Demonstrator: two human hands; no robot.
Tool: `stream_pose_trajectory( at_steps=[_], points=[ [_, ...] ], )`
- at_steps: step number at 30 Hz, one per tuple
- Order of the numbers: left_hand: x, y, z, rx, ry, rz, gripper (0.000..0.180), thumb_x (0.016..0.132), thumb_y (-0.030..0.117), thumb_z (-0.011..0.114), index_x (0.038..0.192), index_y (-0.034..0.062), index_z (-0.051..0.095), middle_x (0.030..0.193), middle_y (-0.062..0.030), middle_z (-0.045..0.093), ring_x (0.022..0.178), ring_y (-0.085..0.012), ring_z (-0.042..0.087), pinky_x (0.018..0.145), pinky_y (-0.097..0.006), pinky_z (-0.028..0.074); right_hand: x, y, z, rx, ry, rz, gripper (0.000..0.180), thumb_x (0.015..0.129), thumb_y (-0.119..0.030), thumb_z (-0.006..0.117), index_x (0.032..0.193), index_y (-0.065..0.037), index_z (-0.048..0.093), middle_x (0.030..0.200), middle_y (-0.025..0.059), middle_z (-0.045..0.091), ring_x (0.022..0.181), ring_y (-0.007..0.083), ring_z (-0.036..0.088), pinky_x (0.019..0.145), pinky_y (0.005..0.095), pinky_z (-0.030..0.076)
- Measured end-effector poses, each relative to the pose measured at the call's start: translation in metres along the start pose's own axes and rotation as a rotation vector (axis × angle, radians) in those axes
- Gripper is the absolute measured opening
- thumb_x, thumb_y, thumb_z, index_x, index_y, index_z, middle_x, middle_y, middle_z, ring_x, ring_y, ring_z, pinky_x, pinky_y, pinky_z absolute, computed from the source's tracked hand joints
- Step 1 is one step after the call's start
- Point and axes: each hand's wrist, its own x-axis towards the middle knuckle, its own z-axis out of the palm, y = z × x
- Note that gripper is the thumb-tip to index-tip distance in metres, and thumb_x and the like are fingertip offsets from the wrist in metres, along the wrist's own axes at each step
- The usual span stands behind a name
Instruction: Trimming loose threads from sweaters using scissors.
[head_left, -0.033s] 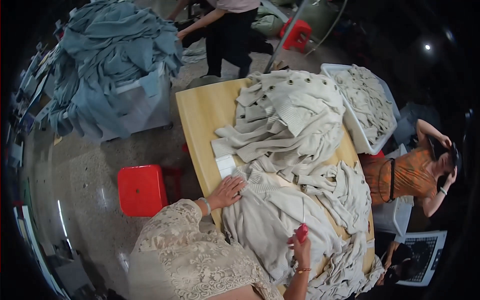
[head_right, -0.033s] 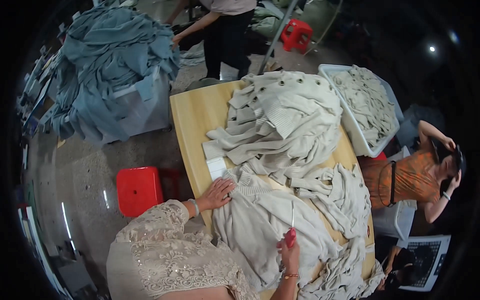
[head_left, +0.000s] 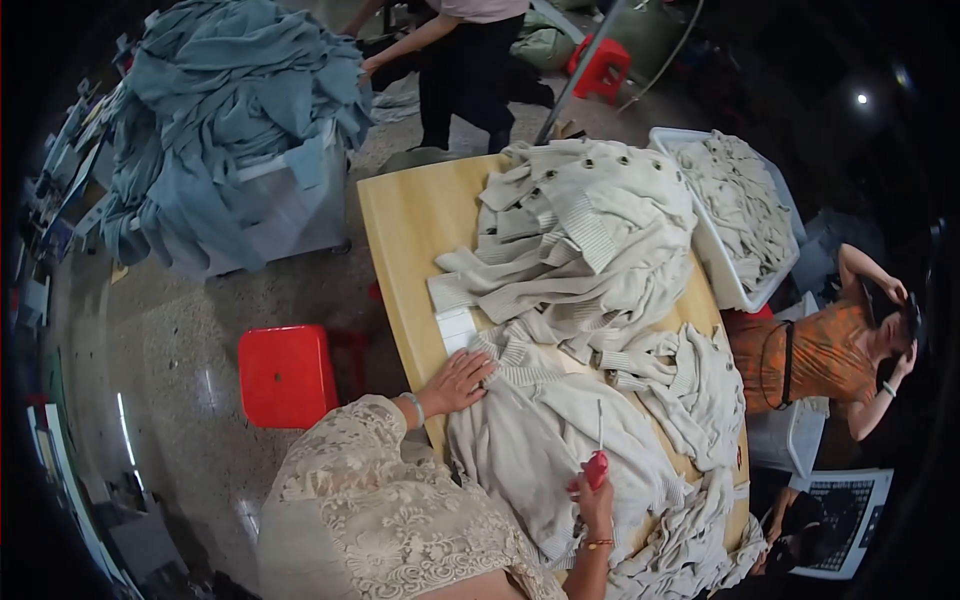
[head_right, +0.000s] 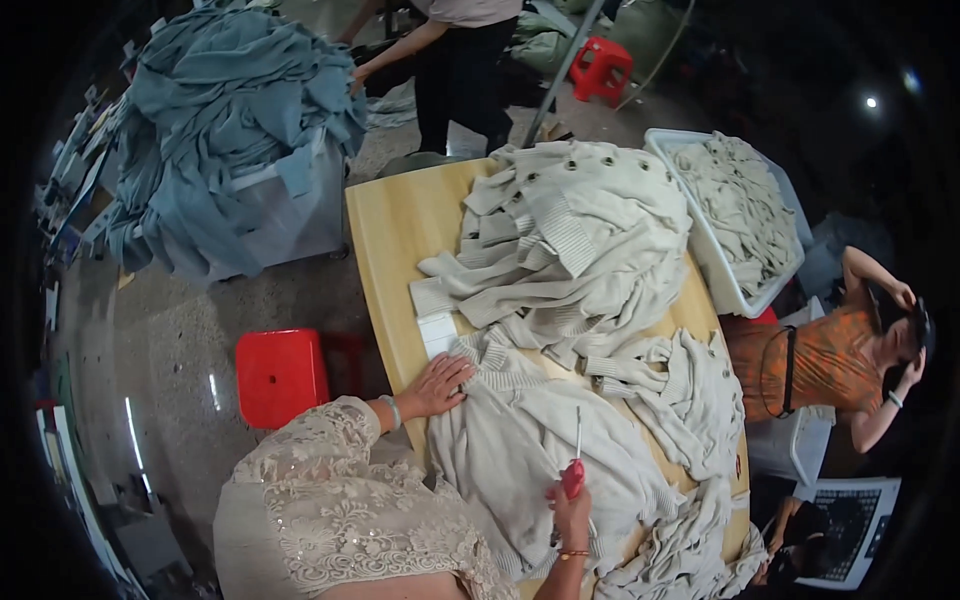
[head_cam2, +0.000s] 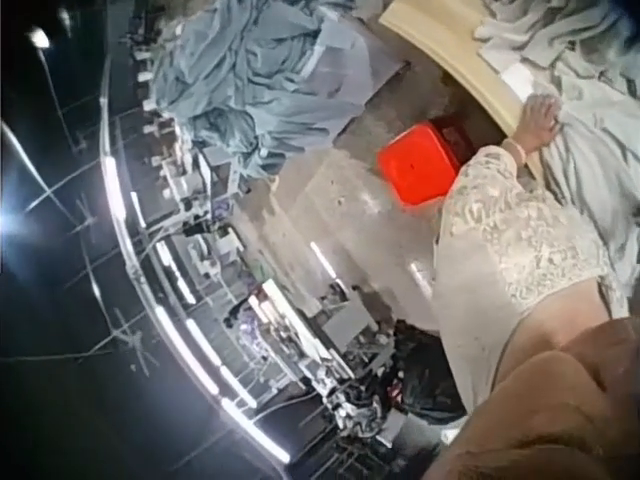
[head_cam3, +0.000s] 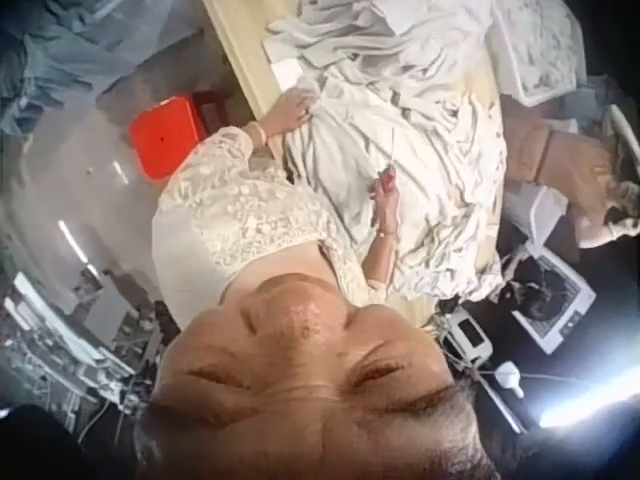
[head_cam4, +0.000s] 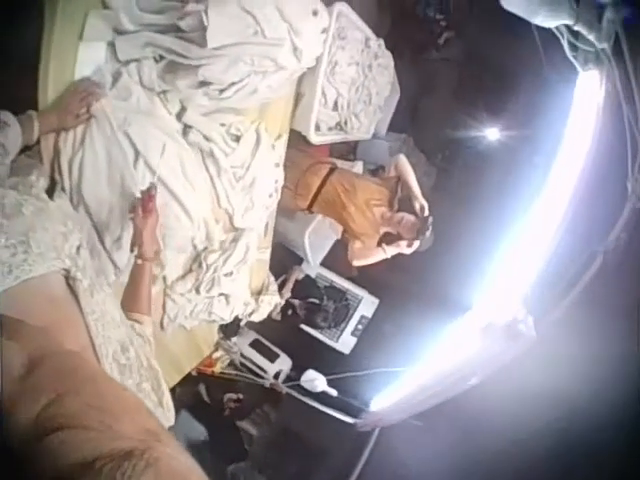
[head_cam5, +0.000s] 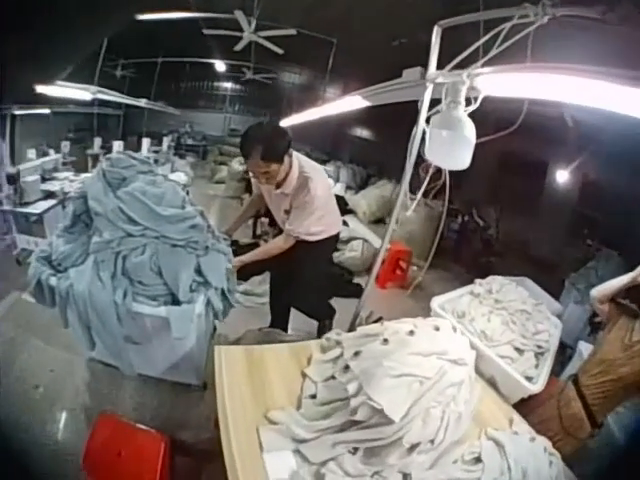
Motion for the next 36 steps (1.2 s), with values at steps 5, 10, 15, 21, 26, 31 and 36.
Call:
stream_pose_trajectory(
  at_steps=[5,10,15,21,26,31,36],
  points=[
    [-0.010,-0.004,0.003,0.024,-0.010,-0.014,0.064,0.088,0.031,0.059,0.144,0.0123,0.037,0.148,-0.0114,0.037,0.140,-0.0262,0.031,0.117,-0.048,0.018,0.005,0.039,0.039,-0.013,0.052,-0.091,0.027,0.089,-0.009,0.056,0.114,0.002,0.057,0.077,0.0050,0.062,0.068,0.0130,0.060,0.063,0.0265,0.048],
    [-0.005,0.008,-0.002,0.027,-0.007,-0.019,0.065,0.087,0.030,0.060,0.145,0.0129,0.036,0.147,-0.0121,0.037,0.139,-0.0264,0.032,0.116,-0.048,0.019,0.009,0.031,0.033,0.032,0.083,-0.058,0.023,0.092,-0.008,0.054,0.112,0.001,0.057,0.076,0.0051,0.062,0.066,0.0131,0.059,0.061,0.0270,0.047],
    [-0.004,0.010,-0.003,0.035,-0.004,-0.002,0.065,0.086,0.030,0.061,0.144,0.0124,0.037,0.146,-0.0123,0.038,0.137,-0.0276,0.034,0.115,-0.049,0.020,0.022,0.049,0.032,0.021,0.075,-0.087,0.023,0.095,-0.014,0.056,0.114,0.000,0.059,0.075,0.0060,0.063,0.060,0.0113,0.057,0.053,0.0251,0.047],
    [-0.005,0.006,-0.002,0.034,0.018,-0.002,0.066,0.086,0.029,0.062,0.144,0.0131,0.037,0.146,-0.0121,0.039,0.138,-0.0262,0.033,0.116,-0.049,0.019,0.016,0.049,0.039,0.053,0.132,-0.056,0.023,0.094,-0.011,0.055,0.112,0.003,0.058,0.078,0.0074,0.065,0.068,0.0145,0.062,0.064,0.0294,0.050],
    [-0.015,0.001,-0.005,0.026,0.029,-0.011,0.065,0.087,0.030,0.061,0.144,0.0135,0.037,0.147,-0.0116,0.038,0.140,-0.0261,0.031,0.116,-0.049,0.018,0.011,0.048,0.047,0.066,0.135,-0.122,0.020,0.094,-0.012,0.055,0.108,0.002,0.058,0.074,0.0066,0.064,0.065,0.0140,0.060,0.061,0.0293,0.049],
    [-0.001,0.012,-0.001,0.004,0.047,0.048,0.063,0.086,0.029,0.061,0.142,0.0114,0.039,0.145,-0.0129,0.040,0.138,-0.0282,0.034,0.116,-0.050,0.021,0.008,0.055,0.039,0.052,0.170,-0.072,0.021,0.094,-0.012,0.054,0.109,0.002,0.059,0.075,0.0065,0.065,0.065,0.0138,0.060,0.061,0.0290,0.049],
    [-0.013,0.001,-0.007,0.038,0.061,0.006,0.062,0.080,0.022,0.066,0.136,0.0074,0.044,0.140,-0.0156,0.044,0.133,-0.0337,0.038,0.111,-0.053,0.026,0.012,0.044,0.050,-0.248,0.202,-0.230,0.025,0.093,-0.018,0.057,0.112,-0.001,0.062,0.082,0.0111,0.069,0.068,0.0172,0.066,0.064,0.0320,0.051]
  ],
)
